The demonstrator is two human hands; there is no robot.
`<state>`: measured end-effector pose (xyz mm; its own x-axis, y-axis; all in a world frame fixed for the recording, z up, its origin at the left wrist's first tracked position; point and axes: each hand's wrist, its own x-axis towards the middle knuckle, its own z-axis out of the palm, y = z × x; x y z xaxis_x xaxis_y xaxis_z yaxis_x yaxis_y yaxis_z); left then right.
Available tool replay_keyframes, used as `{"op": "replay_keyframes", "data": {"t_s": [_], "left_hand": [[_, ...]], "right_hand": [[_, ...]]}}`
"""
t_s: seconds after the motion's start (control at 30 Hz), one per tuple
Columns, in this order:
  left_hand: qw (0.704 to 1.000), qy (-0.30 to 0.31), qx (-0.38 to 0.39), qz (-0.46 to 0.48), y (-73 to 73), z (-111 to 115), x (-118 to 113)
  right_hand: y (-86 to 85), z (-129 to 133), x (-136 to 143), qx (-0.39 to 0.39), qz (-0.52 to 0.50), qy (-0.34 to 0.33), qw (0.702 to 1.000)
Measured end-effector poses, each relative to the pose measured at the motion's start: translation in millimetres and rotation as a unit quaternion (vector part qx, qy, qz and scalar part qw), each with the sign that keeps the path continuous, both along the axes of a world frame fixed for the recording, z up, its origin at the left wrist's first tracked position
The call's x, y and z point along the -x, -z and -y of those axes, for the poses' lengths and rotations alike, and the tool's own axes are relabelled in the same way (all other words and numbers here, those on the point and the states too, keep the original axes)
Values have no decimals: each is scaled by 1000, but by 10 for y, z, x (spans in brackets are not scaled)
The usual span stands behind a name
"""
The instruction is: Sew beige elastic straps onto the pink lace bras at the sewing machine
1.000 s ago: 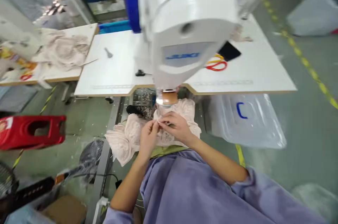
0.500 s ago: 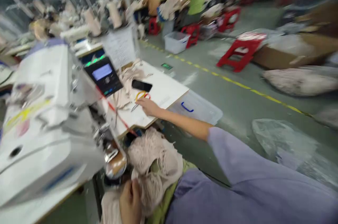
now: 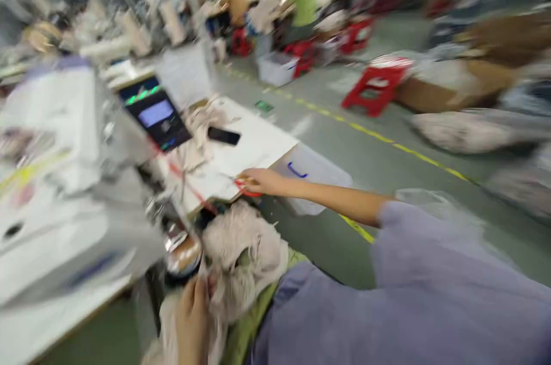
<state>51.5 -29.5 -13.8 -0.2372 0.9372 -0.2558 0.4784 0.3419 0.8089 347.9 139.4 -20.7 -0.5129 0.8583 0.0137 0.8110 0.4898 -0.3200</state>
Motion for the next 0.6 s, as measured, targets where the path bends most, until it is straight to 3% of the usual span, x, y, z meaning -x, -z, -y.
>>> {"op": "replay_keyframes", "data": {"t_s": [0.03,0.1,0.17,0.27,0.43,0.6], "left_hand": [[996,-15,35,78,71,49,23],[971,-56,29,231,216,86,94],[955,-93,37,278,325,85,177],[936,-68,24,344,341,127,225],[953,-10,11,303,223,240,196],[976,7,12,217,227,237,234]], "right_hand": [[128,286,58,12,-20,-10,1000],[356,794,159,14,-110,0,994],[507,1185,263,38,-165,-41,985],[570,1548,489,25,-194,-83,977],[524,1554,846,-2,-203,-108,973],[525,1437,913,44,-204,-130,969]]}}
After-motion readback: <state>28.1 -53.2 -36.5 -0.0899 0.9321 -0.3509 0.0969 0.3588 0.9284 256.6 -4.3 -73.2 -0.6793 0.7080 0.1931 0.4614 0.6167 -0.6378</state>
